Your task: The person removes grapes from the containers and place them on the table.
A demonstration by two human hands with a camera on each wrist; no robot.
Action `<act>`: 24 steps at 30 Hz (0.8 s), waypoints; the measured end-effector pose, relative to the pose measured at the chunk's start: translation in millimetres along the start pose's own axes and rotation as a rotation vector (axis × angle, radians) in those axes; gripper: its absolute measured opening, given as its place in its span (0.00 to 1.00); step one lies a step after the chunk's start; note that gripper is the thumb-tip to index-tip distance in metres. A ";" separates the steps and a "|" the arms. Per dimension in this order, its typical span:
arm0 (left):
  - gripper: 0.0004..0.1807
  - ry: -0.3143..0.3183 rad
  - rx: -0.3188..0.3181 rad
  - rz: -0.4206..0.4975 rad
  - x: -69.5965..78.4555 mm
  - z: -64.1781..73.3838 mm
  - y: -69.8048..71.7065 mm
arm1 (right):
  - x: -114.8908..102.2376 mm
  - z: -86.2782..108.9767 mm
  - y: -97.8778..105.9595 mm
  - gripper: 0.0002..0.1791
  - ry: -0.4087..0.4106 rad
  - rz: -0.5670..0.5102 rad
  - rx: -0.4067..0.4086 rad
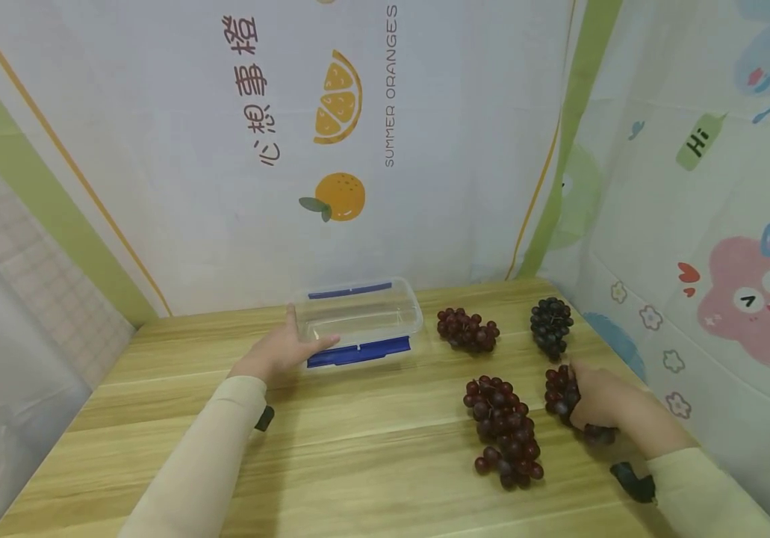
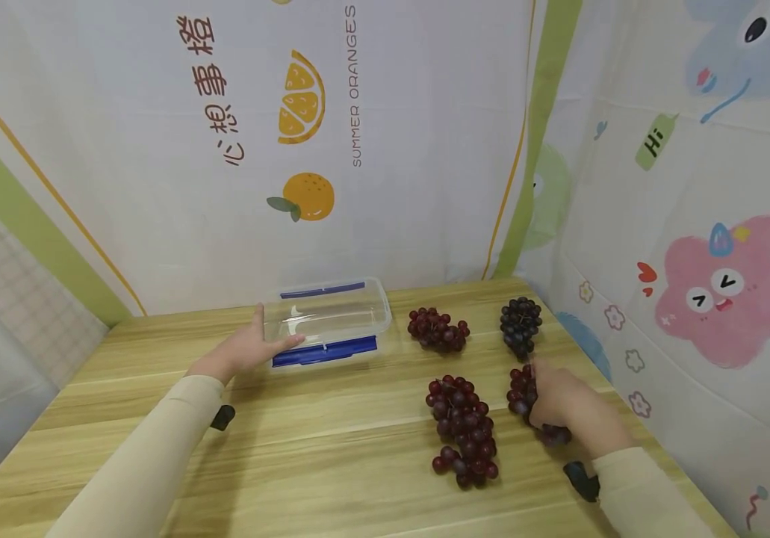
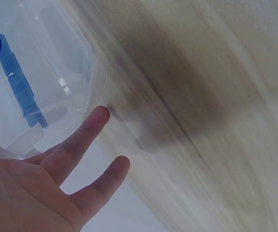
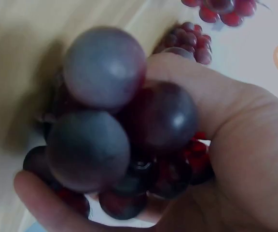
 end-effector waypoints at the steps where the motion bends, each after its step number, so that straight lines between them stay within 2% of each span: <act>1: 0.82 0.003 0.001 0.000 0.0 0.3 0.2 | -1.0 -0.3 -2.1 0.52 0.002 -0.007 -0.007; 6: 0.81 0.000 0.011 0.012 0.5 1.7 0.4 | -3.1 -2.0 -7.2 0.48 0.012 -0.019 -0.031; 13: 0.80 0.001 0.014 0.040 0.4 3.6 -2.6 | -3.4 -0.3 -9.6 0.56 0.004 0.010 -0.063; 19: 0.82 -0.007 0.022 0.043 -0.1 0.4 -3.5 | -4.9 1.8 -12.3 0.55 -0.010 0.076 -0.059; 24: 0.80 -0.007 0.021 0.044 -0.4 0.5 -4.2 | -5.6 1.3 -12.3 0.53 -0.003 0.083 -0.065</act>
Point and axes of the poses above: each hand's wrist, its own z-axis away from the middle knuckle, its own y-axis out of the back of the hand, x = y × z, the point moved 1 cm from there along -z, towards the middle knuckle, and after that the axes turned 3 degrees about -x, right-handed, at the moved point
